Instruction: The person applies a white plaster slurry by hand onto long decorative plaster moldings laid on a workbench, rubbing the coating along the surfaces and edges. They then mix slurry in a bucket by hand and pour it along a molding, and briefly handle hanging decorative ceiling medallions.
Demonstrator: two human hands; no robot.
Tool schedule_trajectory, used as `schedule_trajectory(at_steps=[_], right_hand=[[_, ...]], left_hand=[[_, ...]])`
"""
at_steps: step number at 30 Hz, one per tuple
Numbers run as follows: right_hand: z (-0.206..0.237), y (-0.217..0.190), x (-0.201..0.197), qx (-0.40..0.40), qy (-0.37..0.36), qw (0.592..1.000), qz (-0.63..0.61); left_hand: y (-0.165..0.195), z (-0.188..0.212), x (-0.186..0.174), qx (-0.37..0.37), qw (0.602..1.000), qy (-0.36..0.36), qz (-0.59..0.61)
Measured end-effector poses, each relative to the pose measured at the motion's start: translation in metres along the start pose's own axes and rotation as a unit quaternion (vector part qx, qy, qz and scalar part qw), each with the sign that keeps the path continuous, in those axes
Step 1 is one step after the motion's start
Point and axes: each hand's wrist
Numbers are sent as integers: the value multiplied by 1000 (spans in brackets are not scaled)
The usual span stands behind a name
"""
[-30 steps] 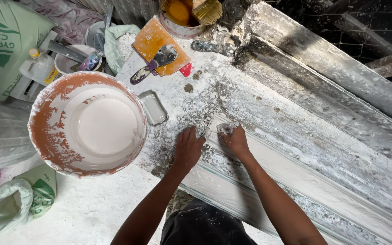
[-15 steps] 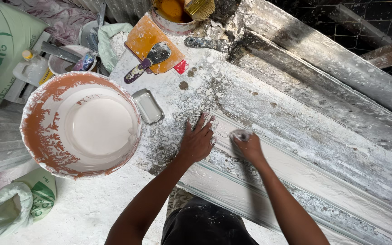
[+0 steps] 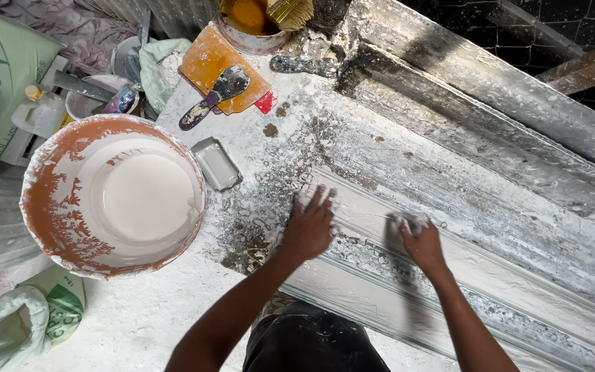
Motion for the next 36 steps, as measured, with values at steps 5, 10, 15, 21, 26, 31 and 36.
schedule_trajectory(at_steps=[5, 10, 15, 21, 26, 31, 36], right_hand=[[4, -78, 29, -99, -57, 991, -70], [-12, -153, 47, -176, -60, 982, -31], [-27, -204, 60, -178, -84, 980, 5], [-53, -210, 80, -68, -129, 989, 32], [-80, -208, 99, -79, -117, 989, 41], [-67, -197, 91, -175, -119, 965, 152], [-30, -201, 101, -273, -44, 956, 97]], left_hand=[[16, -8, -2, 22, 998, -53, -29], [-20, 15, -17, -40, 998, 1, -48], [-33, 32, -22, -17, 996, 46, -80], [-40, 29, -21, -30, 994, 58, -87], [-46, 28, -25, -35, 995, 25, -85], [-45, 25, -30, -41, 997, -19, -59], [-57, 26, -24, -48, 993, 101, 27]])
Point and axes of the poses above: each hand's wrist, its own z-axis away from the middle knuckle, its own x-axis out of the palm, y = z × x, and after that the axes turned 11 degrees about x, right-handed
